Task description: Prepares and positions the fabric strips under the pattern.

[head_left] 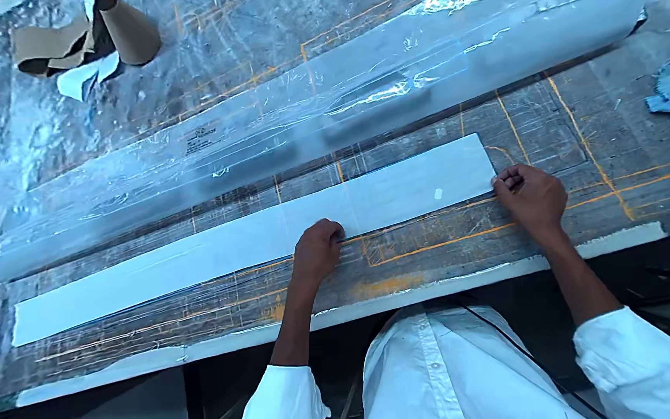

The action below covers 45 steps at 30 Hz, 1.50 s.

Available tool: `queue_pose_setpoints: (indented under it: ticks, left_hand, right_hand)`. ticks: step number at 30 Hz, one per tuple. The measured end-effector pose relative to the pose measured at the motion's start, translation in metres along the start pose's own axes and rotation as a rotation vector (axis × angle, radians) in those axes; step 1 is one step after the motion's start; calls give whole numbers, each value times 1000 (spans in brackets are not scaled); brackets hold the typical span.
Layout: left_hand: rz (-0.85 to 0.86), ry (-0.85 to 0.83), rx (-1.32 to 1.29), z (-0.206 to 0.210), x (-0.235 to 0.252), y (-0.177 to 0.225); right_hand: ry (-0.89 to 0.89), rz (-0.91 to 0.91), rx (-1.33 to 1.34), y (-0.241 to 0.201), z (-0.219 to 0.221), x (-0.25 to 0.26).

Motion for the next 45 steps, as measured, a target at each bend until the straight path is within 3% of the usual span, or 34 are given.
queue_pose_setpoints:
  ticks: [4, 9, 12, 16, 21, 25, 30, 35, 42, 45]
  left_hand:
    - [15, 83, 0, -21, -10, -28]
    - [-58, -162, 56, -24, -13, -54]
    - [-33, 27, 28, -37, -17, -75]
    - [2, -97, 79, -30, -22, -77]
    - [-63, 40, 55, -38, -18, -91]
    - [-30, -91, 82, -38, -30, -66]
    - [42, 74, 81, -40, 3, -63]
    - [-24, -73, 210, -17, 0, -57]
    - [125, 7, 144, -15, 13, -29]
    - [224, -60, 98, 7, 26, 5]
  right_hand:
    - [18, 25, -11, 0, 3, 1]
    - [-14, 62, -8, -3, 0, 4]
    - [-31, 57, 5, -2, 2, 3]
    - [-17, 62, -4, -3, 1, 5]
    - [-6, 63, -10, 0, 3, 6]
    - [31, 70, 3, 0, 1, 2]
    - [6, 130, -5, -3, -1, 4]
    - [-15, 158, -112, -23, 2, 12]
    - [30, 178, -102, -26, 7, 12]
    - [36, 179, -109, -28, 5, 14]
Point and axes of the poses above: each hand's wrist, its own x-axis towards the middle knuckle, its own z-axis out of the palm, y = z × x, the point moved 7 cm from there along x, towards the middle knuckle, and after that the axes turned 9 degrees about -x, right-handed, at the moved point
